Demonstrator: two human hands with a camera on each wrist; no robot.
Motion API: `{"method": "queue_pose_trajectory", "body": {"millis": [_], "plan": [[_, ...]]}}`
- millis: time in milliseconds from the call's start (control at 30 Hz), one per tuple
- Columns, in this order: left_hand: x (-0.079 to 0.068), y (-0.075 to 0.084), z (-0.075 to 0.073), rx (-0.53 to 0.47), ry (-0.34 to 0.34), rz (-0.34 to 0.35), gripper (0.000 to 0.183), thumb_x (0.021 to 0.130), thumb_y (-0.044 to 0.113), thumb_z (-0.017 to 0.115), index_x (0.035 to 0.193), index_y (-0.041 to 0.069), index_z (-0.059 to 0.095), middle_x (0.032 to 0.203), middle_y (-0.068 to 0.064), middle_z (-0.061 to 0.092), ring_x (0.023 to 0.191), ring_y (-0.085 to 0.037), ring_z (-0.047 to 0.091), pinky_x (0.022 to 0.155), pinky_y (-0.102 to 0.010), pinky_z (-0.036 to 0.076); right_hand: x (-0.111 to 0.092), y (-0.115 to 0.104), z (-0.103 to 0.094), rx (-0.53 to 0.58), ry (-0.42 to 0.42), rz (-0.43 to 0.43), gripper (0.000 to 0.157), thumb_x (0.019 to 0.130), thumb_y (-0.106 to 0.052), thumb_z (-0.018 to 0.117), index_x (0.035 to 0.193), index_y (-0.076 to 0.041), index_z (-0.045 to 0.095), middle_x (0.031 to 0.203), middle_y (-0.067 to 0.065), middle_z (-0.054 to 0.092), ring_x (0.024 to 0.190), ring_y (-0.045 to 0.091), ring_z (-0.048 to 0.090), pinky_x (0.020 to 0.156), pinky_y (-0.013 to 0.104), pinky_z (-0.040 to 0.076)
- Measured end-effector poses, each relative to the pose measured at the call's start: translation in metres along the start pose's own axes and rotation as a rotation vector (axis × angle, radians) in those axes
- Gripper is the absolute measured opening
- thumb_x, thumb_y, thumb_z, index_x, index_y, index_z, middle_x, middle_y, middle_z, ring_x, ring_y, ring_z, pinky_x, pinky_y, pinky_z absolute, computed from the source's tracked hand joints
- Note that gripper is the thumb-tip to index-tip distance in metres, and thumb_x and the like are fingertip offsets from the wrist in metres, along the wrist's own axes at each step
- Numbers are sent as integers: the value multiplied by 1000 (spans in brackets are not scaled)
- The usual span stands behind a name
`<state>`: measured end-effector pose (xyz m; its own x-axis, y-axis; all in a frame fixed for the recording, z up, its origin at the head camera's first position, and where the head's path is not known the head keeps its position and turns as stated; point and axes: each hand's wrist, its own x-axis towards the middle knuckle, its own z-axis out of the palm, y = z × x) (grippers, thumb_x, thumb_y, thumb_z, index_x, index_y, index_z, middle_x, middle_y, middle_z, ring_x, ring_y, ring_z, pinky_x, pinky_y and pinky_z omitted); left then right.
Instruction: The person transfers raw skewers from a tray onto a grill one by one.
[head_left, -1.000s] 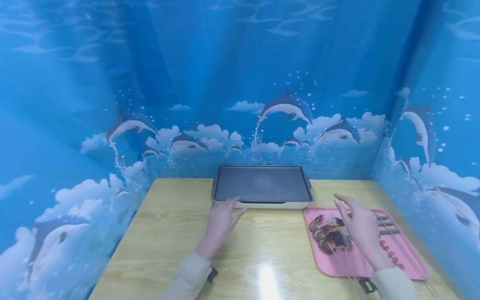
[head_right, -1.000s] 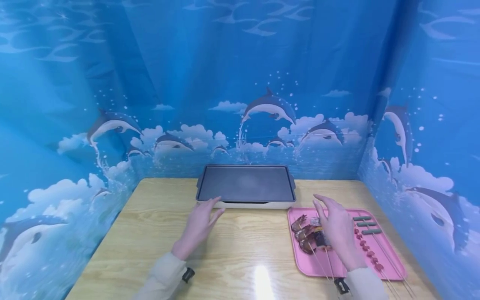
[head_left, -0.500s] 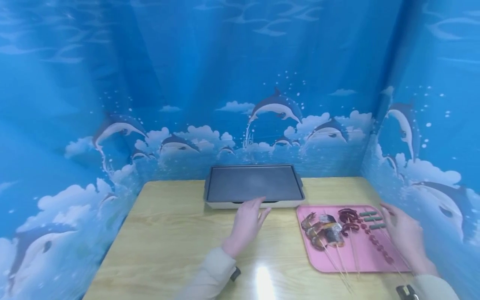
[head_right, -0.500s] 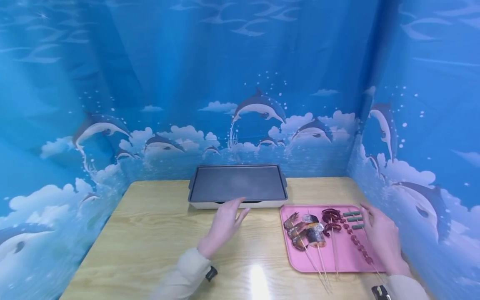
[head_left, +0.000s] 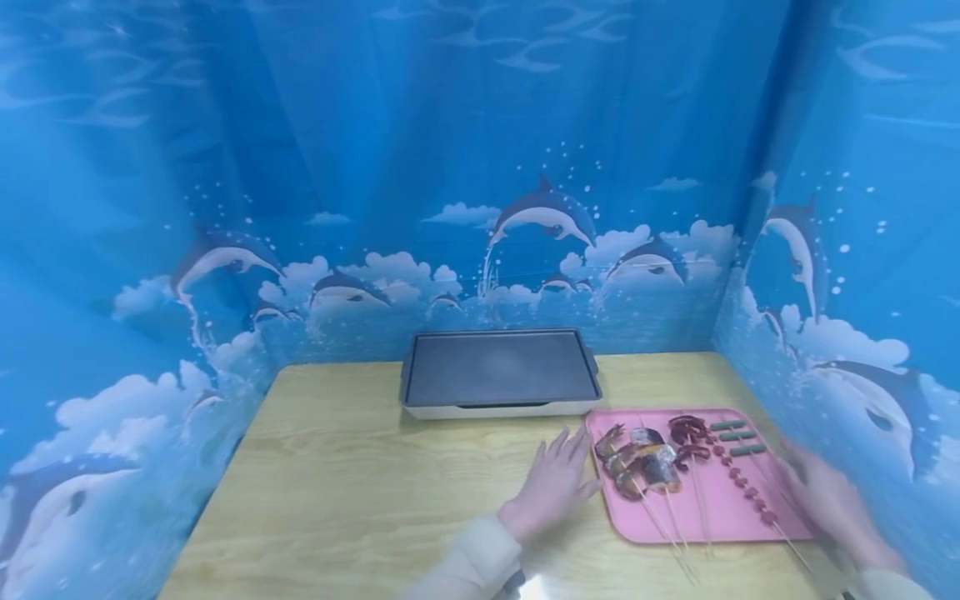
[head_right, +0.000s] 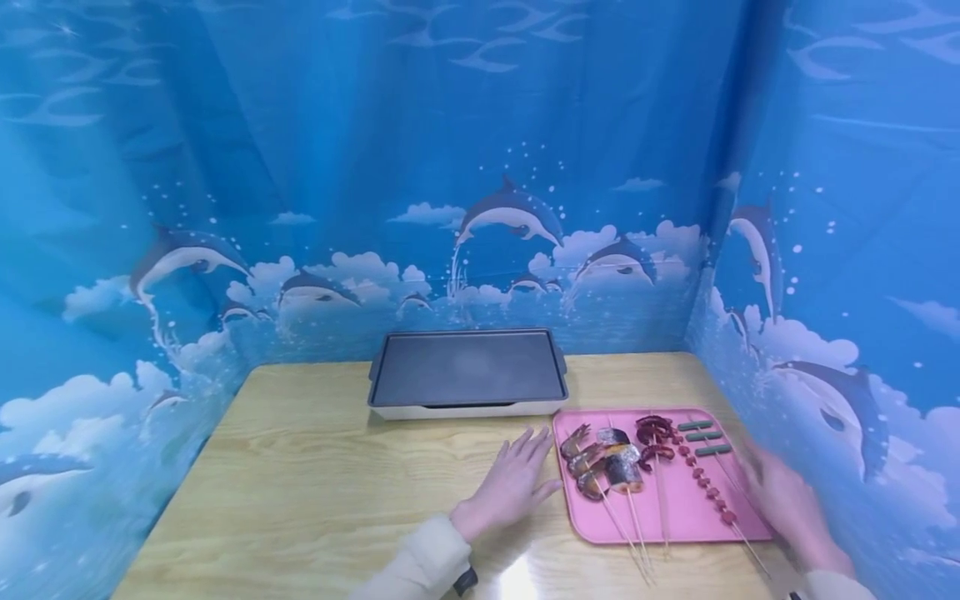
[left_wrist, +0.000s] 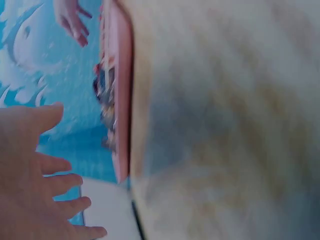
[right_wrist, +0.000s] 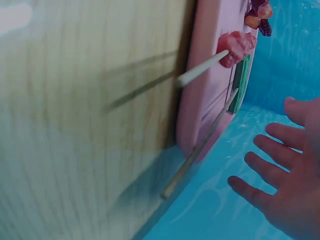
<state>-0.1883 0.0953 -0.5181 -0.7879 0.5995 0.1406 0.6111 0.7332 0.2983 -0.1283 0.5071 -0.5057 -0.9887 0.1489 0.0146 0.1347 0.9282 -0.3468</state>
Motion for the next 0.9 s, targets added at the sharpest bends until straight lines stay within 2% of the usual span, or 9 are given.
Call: {"method": "queue_pose_trajectory", "body": {"millis": [133, 300, 433, 667, 900], "plan": [[-1, 10, 13, 32, -73, 14, 74, 100, 54, 53, 157, 11, 35, 164, -5, 33, 150, -30, 31, 118, -58, 33, -1, 6, 10, -17, -52, -50, 64, 110, -33, 39, 144, 21, 30, 137, 50, 34, 121, 70, 36, 97, 79, 32], [-1, 19, 20, 59, -137, 23, 79, 97, 58, 56, 158, 12, 34, 166, -4, 27, 152, -28, 26, 119, -58, 31, -3, 5, 19, 0, -49, -104, 64, 110, -30, 42, 141, 25, 31, 134, 52, 35, 119, 71, 38, 97, 78, 34], [-1, 23, 24, 105, -182, 4, 82, 97, 62, 53, 159, 13, 32, 168, -4, 22, 154, -26, 21, 121, -56, 28, -5, 5, 21, 11, -94, -72, 70, 110, -35, 40, 142, 26, 26, 135, 52, 33, 120, 71, 35, 97, 78, 32], [-1, 25, 25, 145, -199, -18, 83, 97, 64, 49, 159, 12, 32, 168, -4, 22, 154, -25, 21, 121, -56, 27, -5, 9, 24, -7, -137, -43, 73, 110, -40, 38, 143, 24, 27, 140, 50, 28, 123, 70, 32, 98, 78, 30], [-2, 26, 21, 145, -200, -16, 82, 97, 63, 50, 158, 11, 33, 168, -4, 22, 154, -26, 23, 121, -57, 28, -4, 13, 25, -2, -145, -39, 74, 110, -41, 37, 145, 22, 24, 143, 49, 25, 125, 70, 29, 99, 79, 28]]}}
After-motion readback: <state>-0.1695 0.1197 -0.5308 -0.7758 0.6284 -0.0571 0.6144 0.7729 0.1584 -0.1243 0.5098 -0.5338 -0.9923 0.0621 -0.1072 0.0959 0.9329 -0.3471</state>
